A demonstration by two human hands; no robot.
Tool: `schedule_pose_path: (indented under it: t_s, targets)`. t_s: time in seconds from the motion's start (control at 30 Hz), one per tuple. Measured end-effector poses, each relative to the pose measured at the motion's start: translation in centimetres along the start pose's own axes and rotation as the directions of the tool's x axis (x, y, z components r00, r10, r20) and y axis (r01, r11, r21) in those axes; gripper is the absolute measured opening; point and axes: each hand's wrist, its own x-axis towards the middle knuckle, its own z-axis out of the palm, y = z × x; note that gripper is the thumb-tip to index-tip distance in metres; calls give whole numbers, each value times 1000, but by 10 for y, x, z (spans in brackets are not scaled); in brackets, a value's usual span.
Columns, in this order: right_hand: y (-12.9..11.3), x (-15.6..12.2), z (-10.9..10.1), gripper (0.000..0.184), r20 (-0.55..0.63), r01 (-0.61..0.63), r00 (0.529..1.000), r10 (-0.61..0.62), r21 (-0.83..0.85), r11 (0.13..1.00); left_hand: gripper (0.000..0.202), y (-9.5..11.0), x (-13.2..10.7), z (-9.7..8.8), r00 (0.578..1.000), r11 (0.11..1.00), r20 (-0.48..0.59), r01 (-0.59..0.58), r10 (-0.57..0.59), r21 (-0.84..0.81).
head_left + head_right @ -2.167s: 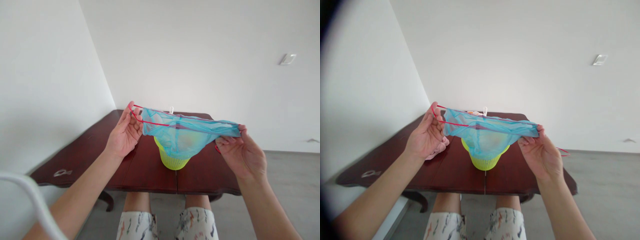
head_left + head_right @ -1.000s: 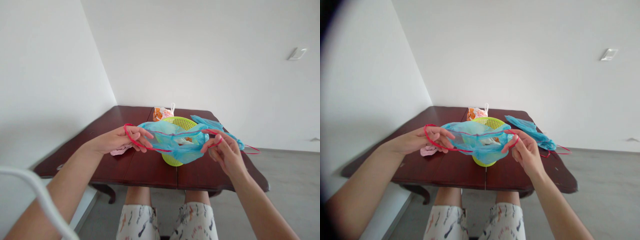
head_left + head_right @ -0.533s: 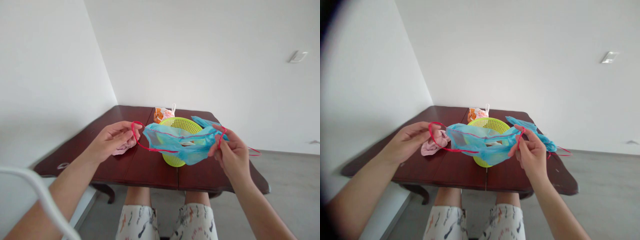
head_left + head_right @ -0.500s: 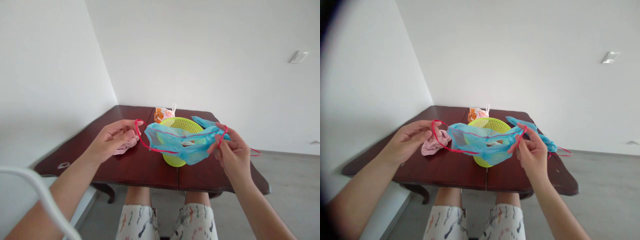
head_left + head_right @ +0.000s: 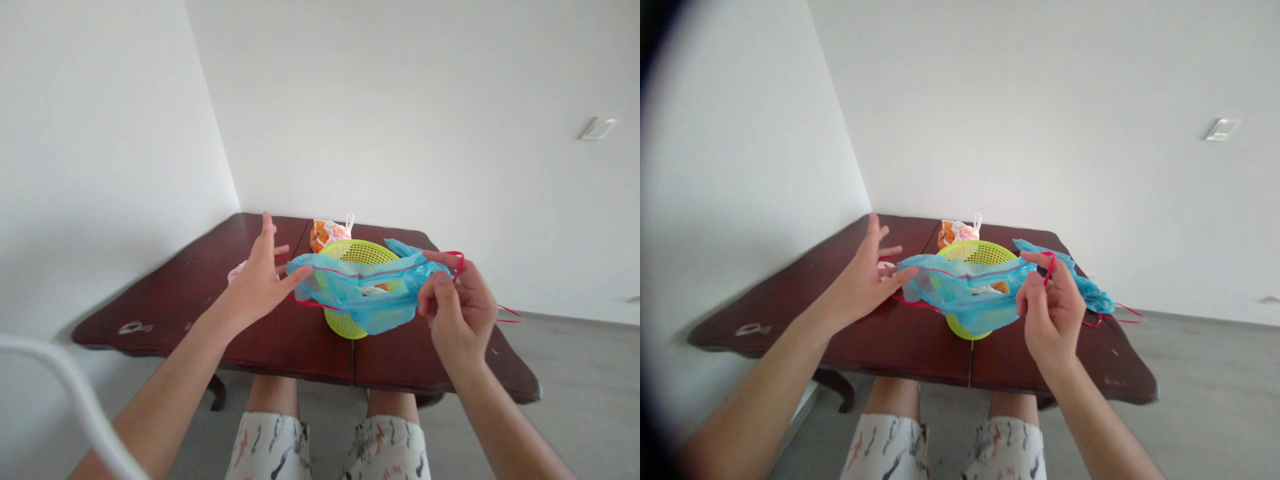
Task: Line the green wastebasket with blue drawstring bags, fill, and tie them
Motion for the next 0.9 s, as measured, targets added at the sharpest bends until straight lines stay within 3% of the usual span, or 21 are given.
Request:
schedule_pose_path:
  t_s: [0.07,0.1,0.17,0.2,0.27,0.33,0.47,0.57,0.7,0.8,0.87,0.9]
  targets:
    - [0,-4,-7,26,-26,15,1000,-16,-32,999,119,-9,-9,-13,985,989,88,145,-147,32]
    - [1,-6,-10,30,-42,19,999,-21,-43,999,96,-11,-14,-21,969,981,159,183,-192,64]
    - [5,-11,-16,36,-74,-17,997,15,-25,1000,48,-10,-20,-35,933,975,292,177,-210,134]
    - [7,-13,-18,37,-93,-54,994,56,19,998,40,-8,-23,-41,919,978,345,144,-188,150]
    - [12,-16,-22,37,-123,-124,982,146,170,978,53,-4,-27,-53,904,991,412,77,-115,107]
    - [17,-17,-24,35,-122,-158,971,208,327,932,64,-2,-31,-62,902,997,427,80,-67,-13]
    - [21,-14,-28,25,-72,-230,951,301,486,843,64,4,-37,-71,953,908,303,118,10,-402]
    - [16,-12,-28,20,-89,-199,958,273,481,854,41,17,-37,-64,991,826,129,37,43,-562]
    - [3,-9,-22,20,-137,-47,987,85,256,965,26,51,-25,-38,994,879,-38,-109,103,-464]
    - [-10,-2,-16,27,-54,52,997,-54,-36,998,26,79,-9,-8,973,873,52,-176,224,-454]
    - [-21,8,-12,27,167,207,971,-173,-215,954,31,95,3,14,937,884,168,-216,307,-415]
    - [-27,14,-10,25,311,317,922,-230,-270,909,33,101,10,24,912,896,229,-240,340,-374]
